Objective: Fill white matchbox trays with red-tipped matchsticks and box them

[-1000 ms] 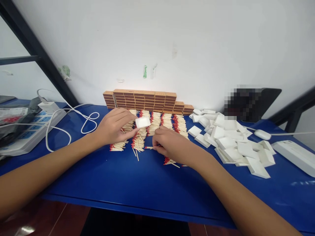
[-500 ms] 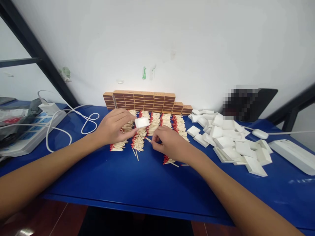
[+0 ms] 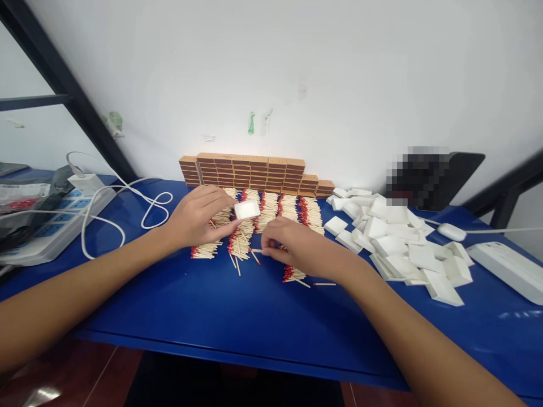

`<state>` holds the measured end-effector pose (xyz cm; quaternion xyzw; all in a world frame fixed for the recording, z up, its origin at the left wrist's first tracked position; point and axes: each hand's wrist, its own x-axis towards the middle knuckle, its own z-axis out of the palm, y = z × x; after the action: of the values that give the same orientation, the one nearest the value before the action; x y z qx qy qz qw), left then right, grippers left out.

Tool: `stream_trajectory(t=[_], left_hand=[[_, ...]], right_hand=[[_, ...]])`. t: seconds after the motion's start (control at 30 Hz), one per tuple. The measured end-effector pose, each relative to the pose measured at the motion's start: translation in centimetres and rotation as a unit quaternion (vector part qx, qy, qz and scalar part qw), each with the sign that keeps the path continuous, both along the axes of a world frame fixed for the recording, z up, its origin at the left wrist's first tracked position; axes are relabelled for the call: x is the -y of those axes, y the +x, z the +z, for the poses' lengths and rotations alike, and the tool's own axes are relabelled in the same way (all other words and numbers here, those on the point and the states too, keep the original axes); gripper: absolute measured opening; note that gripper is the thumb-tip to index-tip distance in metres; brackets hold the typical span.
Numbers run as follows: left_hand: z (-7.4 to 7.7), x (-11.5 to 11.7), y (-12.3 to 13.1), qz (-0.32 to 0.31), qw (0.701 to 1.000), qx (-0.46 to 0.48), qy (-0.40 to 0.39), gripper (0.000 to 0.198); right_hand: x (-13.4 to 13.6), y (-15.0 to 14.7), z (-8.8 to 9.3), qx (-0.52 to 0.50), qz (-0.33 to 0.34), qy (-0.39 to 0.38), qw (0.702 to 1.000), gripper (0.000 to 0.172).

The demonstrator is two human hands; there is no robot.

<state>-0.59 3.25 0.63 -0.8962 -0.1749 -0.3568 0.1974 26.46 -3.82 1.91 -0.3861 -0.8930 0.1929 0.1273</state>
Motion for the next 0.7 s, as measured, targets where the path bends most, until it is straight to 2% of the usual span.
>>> stream_trajectory(t=[0.17,0.27,0.47,0.7], left_hand=[[-0.06,0.04,0.00,0.006,1.000,-0.004,-0.005,0.024],[-0.17,0.05,0.02,0.005,1.000,-0.008,-0.005,0.025],[-0.28,-0.04,0.05,0.002,1.000,-0.011,-0.007,0.025],[-0.29,-0.07,-0.02,-0.001,1.000,-0.014,-0.003,0.027]], right_hand=[[0.48,-0.62,-0.47,0.006,0.052,0.010,0.999,0.013],[0.38,-0.69,-0.85,0.007,0.040,0.007,0.999,0.007],[0.33,-0.65,-0.97,-0.001,0.057,-0.007,0.998,0.019],[0.46,-0.69,-0.82,0.011,0.031,-0.012,0.999,0.013]])
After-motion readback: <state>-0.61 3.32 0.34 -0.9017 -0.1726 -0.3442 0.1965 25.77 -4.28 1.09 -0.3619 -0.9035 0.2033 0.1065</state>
